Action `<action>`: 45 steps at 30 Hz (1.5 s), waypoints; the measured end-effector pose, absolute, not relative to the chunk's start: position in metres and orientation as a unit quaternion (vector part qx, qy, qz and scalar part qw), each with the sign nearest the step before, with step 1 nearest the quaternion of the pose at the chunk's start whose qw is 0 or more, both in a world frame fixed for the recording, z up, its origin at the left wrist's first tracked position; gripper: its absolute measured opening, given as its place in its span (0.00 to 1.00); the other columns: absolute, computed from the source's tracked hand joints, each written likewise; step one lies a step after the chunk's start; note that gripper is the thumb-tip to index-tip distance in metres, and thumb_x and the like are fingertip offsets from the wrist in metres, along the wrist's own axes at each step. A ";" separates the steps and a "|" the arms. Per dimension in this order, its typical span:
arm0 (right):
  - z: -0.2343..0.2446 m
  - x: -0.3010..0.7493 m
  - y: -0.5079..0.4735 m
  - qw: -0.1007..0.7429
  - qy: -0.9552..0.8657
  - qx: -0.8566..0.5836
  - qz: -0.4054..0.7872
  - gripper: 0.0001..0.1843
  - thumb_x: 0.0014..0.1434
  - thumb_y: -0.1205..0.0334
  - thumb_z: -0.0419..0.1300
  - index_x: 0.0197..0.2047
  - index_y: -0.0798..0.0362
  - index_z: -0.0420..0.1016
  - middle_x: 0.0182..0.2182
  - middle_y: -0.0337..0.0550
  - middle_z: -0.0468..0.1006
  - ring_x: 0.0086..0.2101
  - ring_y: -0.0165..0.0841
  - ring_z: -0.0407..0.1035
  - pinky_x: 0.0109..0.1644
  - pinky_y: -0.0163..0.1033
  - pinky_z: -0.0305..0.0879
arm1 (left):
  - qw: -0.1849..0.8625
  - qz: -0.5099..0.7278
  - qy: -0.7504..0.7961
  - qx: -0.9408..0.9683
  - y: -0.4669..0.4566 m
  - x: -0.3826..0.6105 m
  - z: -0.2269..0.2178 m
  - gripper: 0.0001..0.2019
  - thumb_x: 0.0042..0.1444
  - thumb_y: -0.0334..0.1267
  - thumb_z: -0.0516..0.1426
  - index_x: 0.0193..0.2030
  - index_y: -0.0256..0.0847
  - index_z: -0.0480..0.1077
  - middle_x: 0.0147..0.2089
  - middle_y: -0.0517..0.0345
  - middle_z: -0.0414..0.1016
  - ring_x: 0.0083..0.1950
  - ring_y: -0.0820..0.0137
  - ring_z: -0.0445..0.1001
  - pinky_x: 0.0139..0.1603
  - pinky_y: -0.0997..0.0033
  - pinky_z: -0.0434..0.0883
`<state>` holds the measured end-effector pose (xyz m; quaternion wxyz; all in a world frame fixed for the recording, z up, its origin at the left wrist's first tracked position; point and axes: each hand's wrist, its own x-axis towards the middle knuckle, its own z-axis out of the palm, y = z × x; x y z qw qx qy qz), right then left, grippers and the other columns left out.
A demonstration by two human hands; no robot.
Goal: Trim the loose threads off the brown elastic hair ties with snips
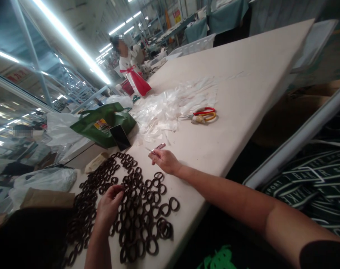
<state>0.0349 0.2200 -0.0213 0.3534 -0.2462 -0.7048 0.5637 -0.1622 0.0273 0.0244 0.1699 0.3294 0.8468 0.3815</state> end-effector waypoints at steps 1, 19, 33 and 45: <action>-0.022 0.035 0.221 0.353 -0.711 -0.248 0.555 0.18 0.68 0.54 0.54 0.32 0.56 0.75 0.27 0.39 0.78 0.28 0.28 0.66 0.38 0.34 0.60 | 0.170 0.358 0.853 0.338 0.027 -0.163 0.026 0.15 0.40 0.48 0.60 0.34 0.42 0.75 0.33 0.54 0.80 0.36 0.62 0.77 0.42 0.62 0.73; -0.019 0.021 0.195 0.287 -0.727 -0.209 0.588 0.14 0.66 0.54 0.58 0.39 0.57 0.77 0.25 0.37 0.78 0.23 0.25 0.64 0.30 0.30 0.59 | 0.055 0.236 0.882 0.404 0.076 -0.138 0.030 0.10 0.51 0.48 0.57 0.27 0.45 0.71 0.24 0.62 0.73 0.27 0.67 0.70 0.34 0.69 0.64; -0.004 0.023 0.177 0.293 -0.600 -0.167 0.726 0.15 0.57 0.53 0.64 0.37 0.58 0.76 0.25 0.37 0.74 0.27 0.27 0.68 0.31 0.31 0.63 | 0.233 0.549 0.733 0.327 0.062 -0.088 0.046 0.18 0.44 0.47 0.68 0.38 0.38 0.74 0.32 0.57 0.78 0.32 0.69 0.76 0.34 0.72 0.72; 0.004 0.050 0.198 0.329 -0.704 -0.174 0.605 0.27 0.68 0.42 0.52 0.36 0.57 0.76 0.25 0.40 0.77 0.24 0.26 0.66 0.31 0.30 0.60 | 0.296 0.659 0.651 0.234 0.051 -0.105 0.027 0.16 0.39 0.43 0.72 0.32 0.40 0.76 0.34 0.62 0.78 0.36 0.76 0.75 0.41 0.77 0.72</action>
